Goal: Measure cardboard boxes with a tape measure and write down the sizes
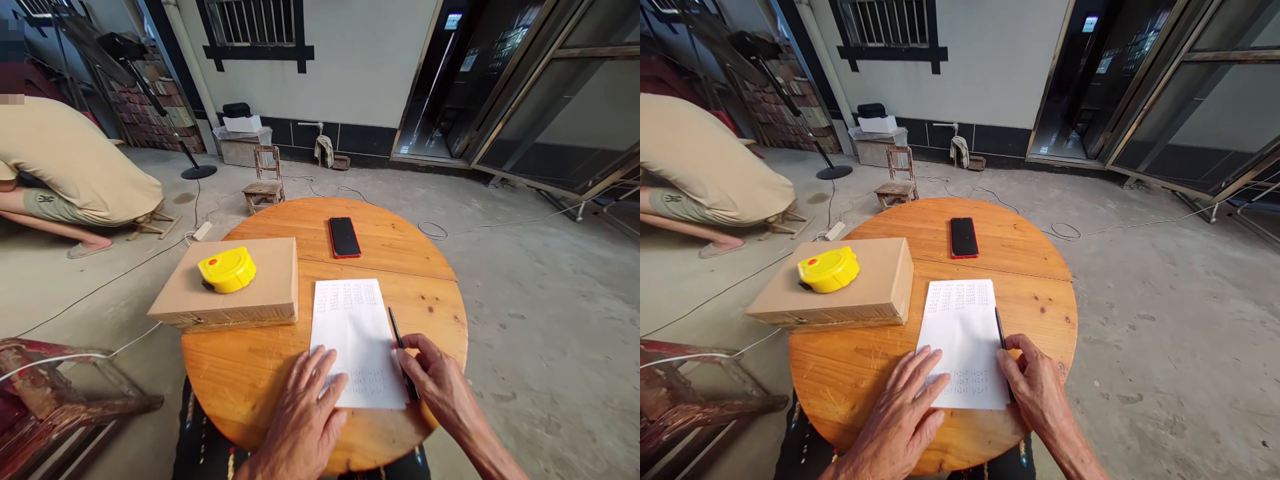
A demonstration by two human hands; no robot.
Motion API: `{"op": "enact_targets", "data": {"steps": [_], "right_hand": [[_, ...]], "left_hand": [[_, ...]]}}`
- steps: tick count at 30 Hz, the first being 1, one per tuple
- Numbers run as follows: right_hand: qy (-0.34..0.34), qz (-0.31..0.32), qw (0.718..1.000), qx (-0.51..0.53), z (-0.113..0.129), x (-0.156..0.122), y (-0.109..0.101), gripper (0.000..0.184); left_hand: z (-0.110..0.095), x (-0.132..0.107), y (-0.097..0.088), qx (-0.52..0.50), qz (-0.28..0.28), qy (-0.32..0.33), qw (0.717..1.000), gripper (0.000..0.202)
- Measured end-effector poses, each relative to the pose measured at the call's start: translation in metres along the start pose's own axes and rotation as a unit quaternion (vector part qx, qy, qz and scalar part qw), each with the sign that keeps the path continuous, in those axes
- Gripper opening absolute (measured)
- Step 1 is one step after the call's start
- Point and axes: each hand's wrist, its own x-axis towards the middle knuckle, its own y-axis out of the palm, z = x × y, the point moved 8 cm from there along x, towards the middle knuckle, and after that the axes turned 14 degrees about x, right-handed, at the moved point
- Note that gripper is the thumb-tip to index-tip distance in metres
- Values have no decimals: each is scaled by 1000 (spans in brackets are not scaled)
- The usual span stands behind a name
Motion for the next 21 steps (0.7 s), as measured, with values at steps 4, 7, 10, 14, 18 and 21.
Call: {"op": "enact_targets", "data": {"steps": [4,7,10,14,18,21], "right_hand": [[-32,3,992,119,-1,-3,-1,43],[-48,11,979,196,6,-6,-5,40],[-45,17,959,279,13,-8,-14,29],[-64,61,907,413,22,-7,-25,28],[-141,14,899,414,27,-12,-39,25],[-161,-69,909,379,23,-17,-50,16]], "left_hand": [[-2,1,3,10,4,-5,1000,40],[-2,4,2,4,-6,-20,1000,38],[-2,7,1,-5,-17,-29,999,35],[-4,8,-1,0,-35,-19,999,31],[-4,8,-1,12,-36,-6,999,32],[-3,9,-5,5,-30,1,1000,33]]}}
